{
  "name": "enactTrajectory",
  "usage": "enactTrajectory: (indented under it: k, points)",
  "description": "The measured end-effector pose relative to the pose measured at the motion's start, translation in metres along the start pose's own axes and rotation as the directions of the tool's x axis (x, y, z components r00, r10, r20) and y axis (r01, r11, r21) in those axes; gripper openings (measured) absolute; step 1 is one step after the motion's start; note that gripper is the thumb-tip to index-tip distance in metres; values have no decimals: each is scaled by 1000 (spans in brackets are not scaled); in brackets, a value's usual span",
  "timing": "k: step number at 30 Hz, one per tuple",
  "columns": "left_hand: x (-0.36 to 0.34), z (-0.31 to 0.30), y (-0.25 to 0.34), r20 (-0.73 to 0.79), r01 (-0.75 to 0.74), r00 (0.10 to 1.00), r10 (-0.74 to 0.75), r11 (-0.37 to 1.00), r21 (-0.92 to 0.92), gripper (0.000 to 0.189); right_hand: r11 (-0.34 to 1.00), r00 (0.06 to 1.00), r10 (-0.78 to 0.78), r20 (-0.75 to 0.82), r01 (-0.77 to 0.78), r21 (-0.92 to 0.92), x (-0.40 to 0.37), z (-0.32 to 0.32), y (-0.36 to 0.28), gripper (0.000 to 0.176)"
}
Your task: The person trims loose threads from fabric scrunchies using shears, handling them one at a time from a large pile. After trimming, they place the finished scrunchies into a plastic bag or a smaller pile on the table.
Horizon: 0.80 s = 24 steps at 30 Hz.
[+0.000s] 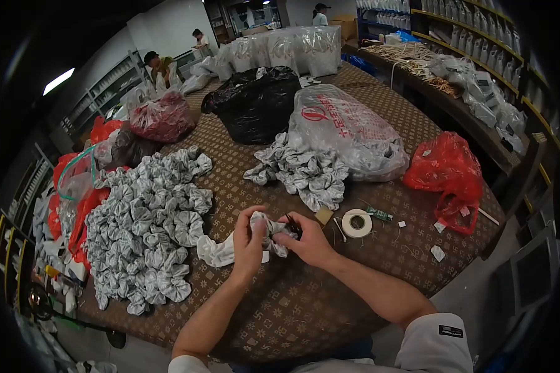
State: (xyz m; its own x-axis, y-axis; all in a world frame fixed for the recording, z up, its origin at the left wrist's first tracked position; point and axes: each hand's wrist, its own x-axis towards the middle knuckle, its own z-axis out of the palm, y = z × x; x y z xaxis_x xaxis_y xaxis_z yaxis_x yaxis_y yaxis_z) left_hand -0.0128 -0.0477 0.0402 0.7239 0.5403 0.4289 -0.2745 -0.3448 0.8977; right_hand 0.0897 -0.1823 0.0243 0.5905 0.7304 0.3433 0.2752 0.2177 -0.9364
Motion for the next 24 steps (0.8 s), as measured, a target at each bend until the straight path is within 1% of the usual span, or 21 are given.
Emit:
enactTrajectory:
  k: [1, 2, 3, 5, 6, 7, 8, 9, 11, 12, 13, 14, 15, 16, 17, 18, 19, 20, 22, 23, 24]
  points:
    - [-6, 1, 1, 14, -31, 999, 31, 999, -17, 30, 1000, 1000, 9, -21, -10, -14, -3, 4, -1, 32]
    - [-9, -5, -10, 100, 23, 995, -14, 996, -87, 49, 999, 999, 20, -46, -21, -25, -6, 8, 0, 28]
    - [-8, -6, -8, 96, 23, 995, -14, 995, -94, 49, 999, 999, 22, -43, -23, -31, -4, 7, 1, 28]
    - [-9, -6, 0, 142, 173, 977, -158, 980, -96, 47, 992, 988, -39, -146, 22, -122, -2, 1, 4, 22]
    - [-9, -10, -2, 142, 177, 977, -162, 979, -100, 47, 981, 982, -73, -172, 39, -192, 2, -5, 1, 20]
    - [-6, -15, -4, 141, 133, 981, -133, 991, 12, 44, 979, 983, -78, -168, 44, -201, 7, -13, -1, 20]
    - [-4, -18, -6, 145, 93, 983, -111, 988, 126, 41, 943, 968, -166, -187, 100, -316, 9, -19, -2, 21]
    - [-4, -19, -5, 144, 98, 983, -115, 988, 119, 41, 892, 949, -251, -194, 148, -428, 11, -21, -3, 21]
    - [-7, -20, 2, 116, 41, 990, -83, 945, 324, 36, 880, 942, -275, -192, 166, -445, 13, -18, -4, 22]
    - [-8, -22, 0, 116, 58, 988, -100, 946, 318, 36, 873, 934, -297, -201, 180, -454, 10, -16, -4, 22]
    - [-8, -26, -4, 83, 34, 995, -63, 947, 318, 35, 876, 941, -273, -200, 158, -455, 8, -13, -9, 22]
    - [-11, -27, -7, 46, 24, 998, -41, 947, 320, 34, 916, 967, -216, -136, 153, -370, 5, -10, -16, 23]
    - [-14, -25, -3, 48, 221, 973, -224, 974, 58, 33, 952, 987, -147, -62, 125, -278, 3, -7, -15, 24]
    - [-13, -26, -5, 102, 227, 970, -221, 973, -48, 32, 975, 989, -145, -41, 135, -179, 4, -4, -3, 23]
    - [-15, -29, -9, 144, 262, 960, -241, 953, -152, 32, 992, 993, -113, -24, 112, -64, 0, 1, 13, 23]
    - [-16, -29, -5, 183, 280, 952, -245, 939, -200, 29, 998, 999, 34, -20, -32, 53, -6, 4, 9, 25]
    - [-15, -28, 2, 220, 342, 934, -282, 884, -319, 26, 979, 990, 137, -15, -133, 154, -3, 3, -3, 27]
    - [-18, -29, -3, 217, 364, 927, -307, 876, -317, 26, 974, 987, 161, -9, -157, 162, -3, 3, -2, 27]
    - [-15, -33, -7, 232, 353, 932, -278, 838, -416, 21, 956, 975, 203, -93, -177, 236, 1, 2, -2, 29]
    - [-14, -30, -7, 183, 339, 941, -286, 835, -434, 17, 964, 981, 168, -93, -144, 223, 0, 0, 1, 28]
    - [-12, -30, -8, 186, 335, 942, -281, 838, -431, 17, 965, 982, 162, -97, -137, 225, 1, -2, 1, 28]
